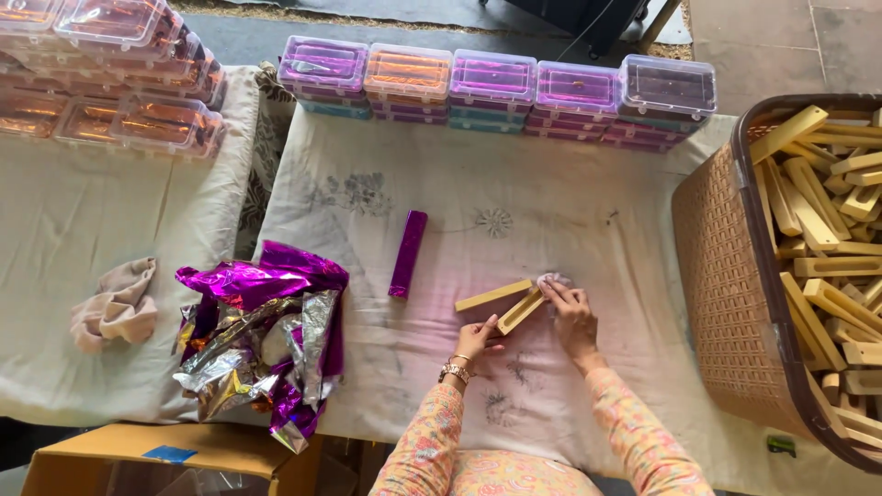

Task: Polishing small wooden blocks with a piece of cloth.

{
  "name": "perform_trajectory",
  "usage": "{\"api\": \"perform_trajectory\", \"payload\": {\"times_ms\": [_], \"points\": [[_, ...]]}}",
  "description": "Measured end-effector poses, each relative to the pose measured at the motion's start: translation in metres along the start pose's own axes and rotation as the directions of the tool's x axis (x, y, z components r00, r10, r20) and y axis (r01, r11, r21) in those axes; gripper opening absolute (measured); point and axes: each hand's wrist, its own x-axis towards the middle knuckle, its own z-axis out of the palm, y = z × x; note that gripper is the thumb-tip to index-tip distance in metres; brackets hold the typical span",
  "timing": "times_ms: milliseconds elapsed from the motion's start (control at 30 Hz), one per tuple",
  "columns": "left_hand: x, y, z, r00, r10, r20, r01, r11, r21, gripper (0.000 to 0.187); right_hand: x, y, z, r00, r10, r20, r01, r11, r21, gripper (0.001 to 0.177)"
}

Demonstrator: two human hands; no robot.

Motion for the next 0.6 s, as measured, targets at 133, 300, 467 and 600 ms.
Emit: {"api": "perform_trajectory", "payload": {"times_ms": [133, 300, 467, 600], "points": [[0.0, -0.001, -0.002, 1.0, 0.026, 0.01, -0.026, 1.0, 0.012, 0.048, -0.006, -0.017, -0.007, 1.0, 0.021, -0.019, -0.02, 0.999, 0.04, 0.06], [0.0, 0.001, -0.004, 0.998, 0.002, 0.056, -0.001, 1.0, -0.021, 0.043, -0.051, -0.064, 0.008, 0.998, 0.017, 0.068, -0.029, 0.985, 0.172, 0.059], [0.008, -0.004, -0.005, 0.998, 0.019, 0.068, -0.017, 1.0, -0.024, 0.041, -0.047, -0.086, -0.019, 1.0, -0.006, -0.004, 0.007, 0.956, 0.293, 0.047], [0.014, -0.011, -0.012, 0.995, 0.014, 0.103, -0.016, 1.0, 0.014, 0.042, -0.039, -0.063, -0.019, 0.986, -0.16, 0.033, 0.145, 0.948, 0.284, 0.05]]}}
